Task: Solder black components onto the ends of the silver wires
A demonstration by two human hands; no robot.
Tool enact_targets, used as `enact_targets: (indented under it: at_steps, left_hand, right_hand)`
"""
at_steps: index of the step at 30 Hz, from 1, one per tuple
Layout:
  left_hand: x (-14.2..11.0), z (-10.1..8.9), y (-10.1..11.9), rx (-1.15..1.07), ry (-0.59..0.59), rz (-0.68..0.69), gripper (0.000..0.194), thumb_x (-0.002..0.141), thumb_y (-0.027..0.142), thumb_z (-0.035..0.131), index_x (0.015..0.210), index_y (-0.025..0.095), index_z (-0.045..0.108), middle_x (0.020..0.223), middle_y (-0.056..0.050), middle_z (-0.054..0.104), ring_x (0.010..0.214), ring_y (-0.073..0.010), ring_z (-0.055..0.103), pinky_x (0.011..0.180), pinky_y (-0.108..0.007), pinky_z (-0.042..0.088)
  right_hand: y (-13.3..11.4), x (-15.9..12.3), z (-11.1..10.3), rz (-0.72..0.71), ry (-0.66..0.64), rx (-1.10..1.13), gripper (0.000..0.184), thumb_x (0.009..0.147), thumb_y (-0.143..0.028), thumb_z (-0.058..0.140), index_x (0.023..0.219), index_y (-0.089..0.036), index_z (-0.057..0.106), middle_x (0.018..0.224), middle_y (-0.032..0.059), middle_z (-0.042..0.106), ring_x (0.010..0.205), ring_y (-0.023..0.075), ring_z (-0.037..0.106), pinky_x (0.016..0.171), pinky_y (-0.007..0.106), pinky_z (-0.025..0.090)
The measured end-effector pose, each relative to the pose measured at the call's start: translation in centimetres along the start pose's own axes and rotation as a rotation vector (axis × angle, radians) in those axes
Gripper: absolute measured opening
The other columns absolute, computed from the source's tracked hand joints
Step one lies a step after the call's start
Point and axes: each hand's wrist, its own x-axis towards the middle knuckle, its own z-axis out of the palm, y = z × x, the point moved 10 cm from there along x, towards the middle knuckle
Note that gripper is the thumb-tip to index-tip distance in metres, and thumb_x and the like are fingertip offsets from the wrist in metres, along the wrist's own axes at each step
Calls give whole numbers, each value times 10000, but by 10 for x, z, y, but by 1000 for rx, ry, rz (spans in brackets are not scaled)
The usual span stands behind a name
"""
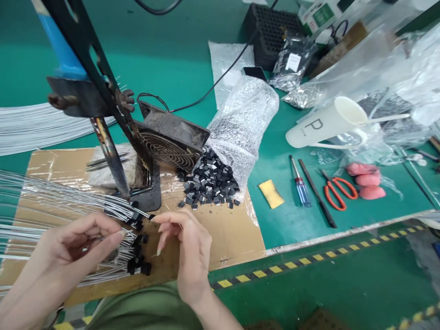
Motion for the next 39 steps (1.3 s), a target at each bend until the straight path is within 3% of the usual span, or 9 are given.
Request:
enact_targets:
  at_steps: [3, 7, 11, 16, 18, 20, 26, 39]
  left_hand:
    - [-1, -2, -2, -14, 20, 12, 367, 938, 544, 698, 784, 213, 716, 680, 12, 592, 587, -115, 417, 537, -239, 296]
    - [1, -1, -7, -18, -35, 63, 381, 964, 565, 692, 809, 219, 733, 661, 9, 592, 575, -121, 435, 514, -228, 311]
    - [1, -2, -4, -47, -44, 81, 367, 957, 554, 710, 803, 222, 743, 660, 7, 613, 569, -119, 445, 504, -212, 335]
    - [-2, -5, -1, -103, 32, -13, 344, 915, 538, 740, 785, 220, 745, 676, 4, 641, 604, -128, 476, 533, -214, 349]
    - [-2, 0, 0, -98, 0, -1, 370, 924, 563, 728, 793, 217, 746, 683, -5, 660, 612, -134, 508, 541, -217, 365]
    - [-2, 3, -1, -96, -24, 22, 399, 938, 583, 711, 790, 214, 739, 671, -10, 666, 619, -143, 543, 558, -221, 397]
    - [-2, -1, -9, -120, 89, 38, 427, 945, 607, 705, 791, 211, 735, 696, -15, 657, 649, -150, 547, 560, -226, 402]
    - [-6, 0, 5, -62, 95, 93, 312, 976, 471, 660, 792, 225, 715, 667, 12, 647, 596, -130, 521, 541, -220, 378]
  right_hand:
    - [9, -1, 1, 91, -4, 69, 638, 1155, -579, 362, 1003, -215, 863, 751, 37, 661, 610, 171, 644, 564, 303, 560]
    - [10, -3, 8, 109, 21, 1, 483, 1124, -480, 559, 885, -197, 869, 740, 38, 679, 579, 139, 613, 515, 256, 518]
    - [11, -4, 23, 139, -55, -35, 286, 1080, -389, 673, 992, -234, 896, 819, 38, 716, 601, 116, 653, 550, 222, 571]
    - [12, -2, 35, 158, -95, 35, 222, 1020, -385, 745, 982, -246, 915, 807, 45, 740, 547, 106, 635, 506, 212, 567]
    - [15, -2, 38, 179, -97, 73, 203, 993, -384, 776, 944, -246, 917, 780, 37, 732, 524, 98, 621, 494, 202, 561]
    - [22, -2, 40, 212, -99, 108, 197, 969, -397, 806, 922, -241, 916, 759, 30, 715, 501, 87, 594, 480, 194, 548]
    - [42, -3, 43, 294, -102, 229, 215, 918, -436, 867, 908, -225, 906, 721, 15, 703, 474, 70, 541, 462, 184, 518]
    - [51, -7, 43, 383, -84, 268, 252, 843, -464, 923, 870, -217, 885, 663, 6, 723, 445, 88, 520, 432, 212, 504]
